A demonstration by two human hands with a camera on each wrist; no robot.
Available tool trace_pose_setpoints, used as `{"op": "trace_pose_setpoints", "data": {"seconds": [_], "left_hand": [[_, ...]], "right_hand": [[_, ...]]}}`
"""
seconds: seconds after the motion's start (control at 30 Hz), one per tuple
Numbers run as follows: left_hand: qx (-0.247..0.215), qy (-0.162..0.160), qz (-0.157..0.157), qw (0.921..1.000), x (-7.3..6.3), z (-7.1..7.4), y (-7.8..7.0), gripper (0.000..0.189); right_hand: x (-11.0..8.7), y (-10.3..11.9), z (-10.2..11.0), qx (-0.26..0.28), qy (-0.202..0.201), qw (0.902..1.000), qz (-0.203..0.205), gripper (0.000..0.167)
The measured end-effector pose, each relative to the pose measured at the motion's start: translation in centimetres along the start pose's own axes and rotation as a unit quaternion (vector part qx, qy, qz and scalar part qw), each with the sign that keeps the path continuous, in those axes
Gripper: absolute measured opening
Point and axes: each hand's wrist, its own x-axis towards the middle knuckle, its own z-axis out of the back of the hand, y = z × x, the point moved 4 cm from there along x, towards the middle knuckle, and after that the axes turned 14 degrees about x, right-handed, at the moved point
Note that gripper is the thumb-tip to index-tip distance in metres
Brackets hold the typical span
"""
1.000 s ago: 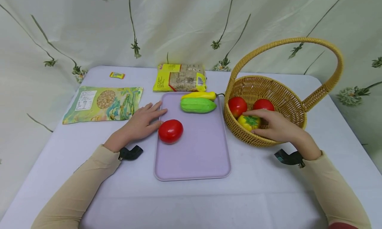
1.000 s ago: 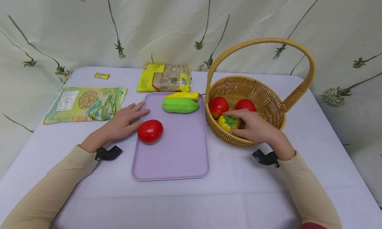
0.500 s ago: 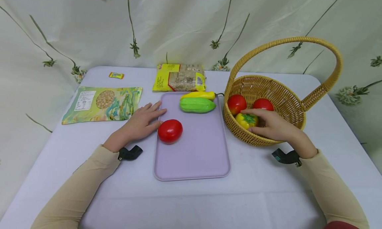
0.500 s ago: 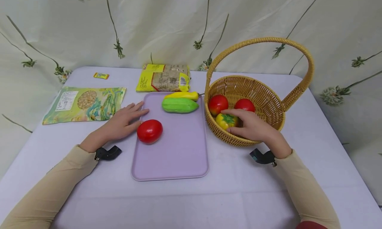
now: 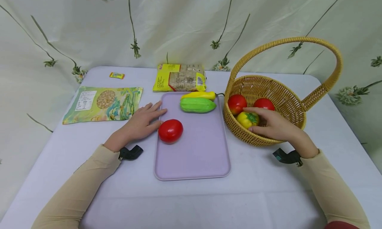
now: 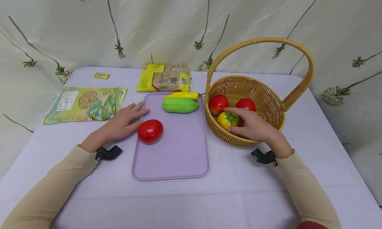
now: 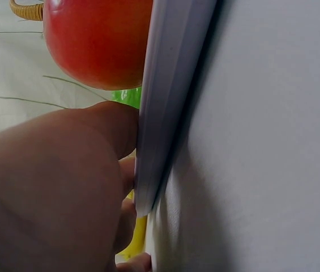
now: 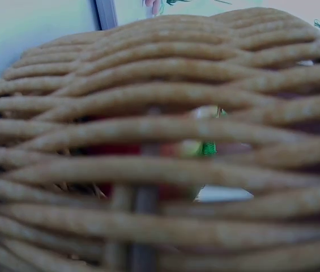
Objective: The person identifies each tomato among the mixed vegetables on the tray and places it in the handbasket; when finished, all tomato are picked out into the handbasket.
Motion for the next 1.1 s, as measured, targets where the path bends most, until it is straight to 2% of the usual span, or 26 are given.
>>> {"op": "trace_pose_setpoints", "data": {"seconds": [0.2, 0.53, 1.1], "left_hand": [[-0.002, 0.001, 0.003, 1.0, 0.0, 0.06, -0.02, 0.058], [-0.004, 0.006, 0.005, 1.0, -0.02, 0.11, -0.12, 0.058], [-0.002, -0.001, 0.001, 1.0, -0.19, 0.15, -0.18, 0.057]], "right_hand": [[0.05, -0.17, 0.34, 0.012, -0.007, 0.9996, -0.024, 0.058], [0.01, -0.34, 0.4, -0.002, -0.01, 0.9991, -0.041, 0.056], [-0.16, 0.01, 0.45, -0.01, -0.016, 0.9996, -0.019, 0.057]]}}
